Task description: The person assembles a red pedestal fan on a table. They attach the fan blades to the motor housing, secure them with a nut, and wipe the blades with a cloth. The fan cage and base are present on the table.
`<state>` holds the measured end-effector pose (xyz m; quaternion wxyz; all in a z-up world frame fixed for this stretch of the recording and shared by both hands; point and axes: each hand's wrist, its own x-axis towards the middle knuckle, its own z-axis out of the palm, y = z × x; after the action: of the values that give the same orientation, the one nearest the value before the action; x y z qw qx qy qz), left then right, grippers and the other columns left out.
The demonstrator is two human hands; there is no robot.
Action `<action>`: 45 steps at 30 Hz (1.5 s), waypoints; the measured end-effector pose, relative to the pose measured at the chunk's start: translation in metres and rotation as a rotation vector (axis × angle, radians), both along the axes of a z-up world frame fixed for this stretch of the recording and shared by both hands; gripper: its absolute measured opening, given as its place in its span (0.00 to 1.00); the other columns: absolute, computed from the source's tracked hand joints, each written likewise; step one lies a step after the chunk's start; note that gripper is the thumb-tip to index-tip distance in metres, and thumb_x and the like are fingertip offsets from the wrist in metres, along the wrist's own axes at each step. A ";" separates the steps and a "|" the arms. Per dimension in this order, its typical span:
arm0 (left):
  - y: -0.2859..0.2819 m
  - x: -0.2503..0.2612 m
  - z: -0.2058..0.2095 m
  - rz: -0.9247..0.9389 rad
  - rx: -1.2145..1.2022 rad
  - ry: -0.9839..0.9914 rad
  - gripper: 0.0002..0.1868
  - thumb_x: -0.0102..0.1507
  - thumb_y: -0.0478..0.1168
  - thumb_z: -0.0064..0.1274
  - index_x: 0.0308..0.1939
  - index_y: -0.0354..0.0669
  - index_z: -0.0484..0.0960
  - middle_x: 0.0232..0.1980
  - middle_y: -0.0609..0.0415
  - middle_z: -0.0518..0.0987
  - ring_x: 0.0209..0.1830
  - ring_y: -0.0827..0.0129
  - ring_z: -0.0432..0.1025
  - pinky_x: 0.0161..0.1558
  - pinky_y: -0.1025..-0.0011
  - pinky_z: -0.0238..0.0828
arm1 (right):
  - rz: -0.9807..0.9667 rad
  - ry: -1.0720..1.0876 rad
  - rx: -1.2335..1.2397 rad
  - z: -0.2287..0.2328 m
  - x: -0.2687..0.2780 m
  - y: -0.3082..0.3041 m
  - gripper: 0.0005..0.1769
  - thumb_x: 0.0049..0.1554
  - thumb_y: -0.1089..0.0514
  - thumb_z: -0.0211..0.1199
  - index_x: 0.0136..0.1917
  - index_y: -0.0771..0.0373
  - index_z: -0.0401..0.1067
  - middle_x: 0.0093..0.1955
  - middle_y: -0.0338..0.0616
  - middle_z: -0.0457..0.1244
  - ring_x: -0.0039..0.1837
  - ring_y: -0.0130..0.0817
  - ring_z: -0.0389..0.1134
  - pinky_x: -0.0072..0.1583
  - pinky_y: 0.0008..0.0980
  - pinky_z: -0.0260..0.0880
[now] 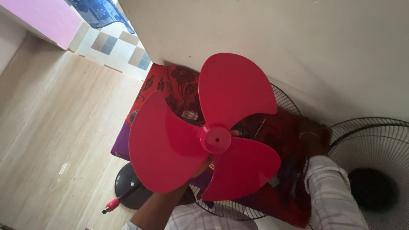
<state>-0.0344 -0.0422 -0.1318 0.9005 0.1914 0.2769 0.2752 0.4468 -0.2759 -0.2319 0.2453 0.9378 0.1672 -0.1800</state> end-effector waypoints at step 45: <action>-0.089 0.053 0.253 -0.076 1.538 0.038 0.34 0.59 0.34 0.64 0.69 0.44 0.70 0.65 0.44 0.71 0.65 0.57 0.70 0.61 0.64 0.73 | 0.443 0.649 1.957 0.343 -0.265 -0.057 0.09 0.62 0.60 0.61 0.48 0.69 0.76 0.40 0.45 0.71 0.38 0.27 0.69 0.40 0.28 0.72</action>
<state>0.0189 -0.1309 0.1212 0.5179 0.7777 0.0165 0.3559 0.1815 -0.3328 0.1110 -0.6476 0.5823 0.4647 -0.1602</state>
